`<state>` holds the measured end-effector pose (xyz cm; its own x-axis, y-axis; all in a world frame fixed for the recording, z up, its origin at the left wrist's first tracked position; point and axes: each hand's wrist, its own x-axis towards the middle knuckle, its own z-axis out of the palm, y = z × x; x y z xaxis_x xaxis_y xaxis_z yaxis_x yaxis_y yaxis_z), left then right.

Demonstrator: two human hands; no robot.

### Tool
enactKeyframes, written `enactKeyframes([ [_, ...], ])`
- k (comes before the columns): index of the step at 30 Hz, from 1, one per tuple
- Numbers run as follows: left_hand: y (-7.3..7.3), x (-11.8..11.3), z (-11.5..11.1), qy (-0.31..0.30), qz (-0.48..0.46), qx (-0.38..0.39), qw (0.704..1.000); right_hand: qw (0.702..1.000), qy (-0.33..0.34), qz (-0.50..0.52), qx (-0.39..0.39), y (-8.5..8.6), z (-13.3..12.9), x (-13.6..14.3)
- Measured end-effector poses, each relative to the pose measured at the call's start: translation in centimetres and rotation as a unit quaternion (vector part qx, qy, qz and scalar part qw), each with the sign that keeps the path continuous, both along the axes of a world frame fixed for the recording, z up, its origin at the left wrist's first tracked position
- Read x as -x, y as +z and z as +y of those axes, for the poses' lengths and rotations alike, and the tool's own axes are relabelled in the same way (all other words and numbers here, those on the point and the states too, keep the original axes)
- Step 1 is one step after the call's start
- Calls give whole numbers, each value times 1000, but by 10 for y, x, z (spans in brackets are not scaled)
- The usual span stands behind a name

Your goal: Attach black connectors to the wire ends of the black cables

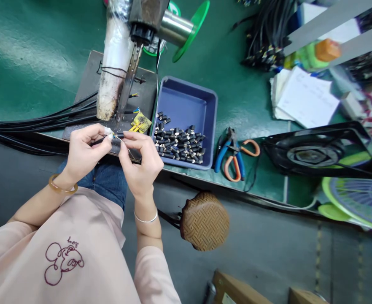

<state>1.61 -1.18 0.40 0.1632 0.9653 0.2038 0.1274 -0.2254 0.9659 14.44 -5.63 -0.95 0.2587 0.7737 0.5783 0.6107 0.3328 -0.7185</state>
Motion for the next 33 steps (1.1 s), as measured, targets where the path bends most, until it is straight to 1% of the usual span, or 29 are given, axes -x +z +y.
enactKeyframes([
  [8,2,-1,1,6,3,-31,999,1000,-1,-17,-22,6,4,0],
  [13,2,0,1,5,11,-20,1000,997,-13,-62,-32,12,4,1],
  [16,2,2,2,-3,3,-1,1000,996,-6,-81,-34,13,3,1],
  [20,1,3,2,-14,-1,20,1000,997,11,-73,-32,12,2,1],
  [25,1,3,1,-12,6,17,1000,997,-3,-71,-27,10,2,1],
  [33,2,0,1,-4,1,27,1000,997,-6,-74,-29,9,4,1],
])
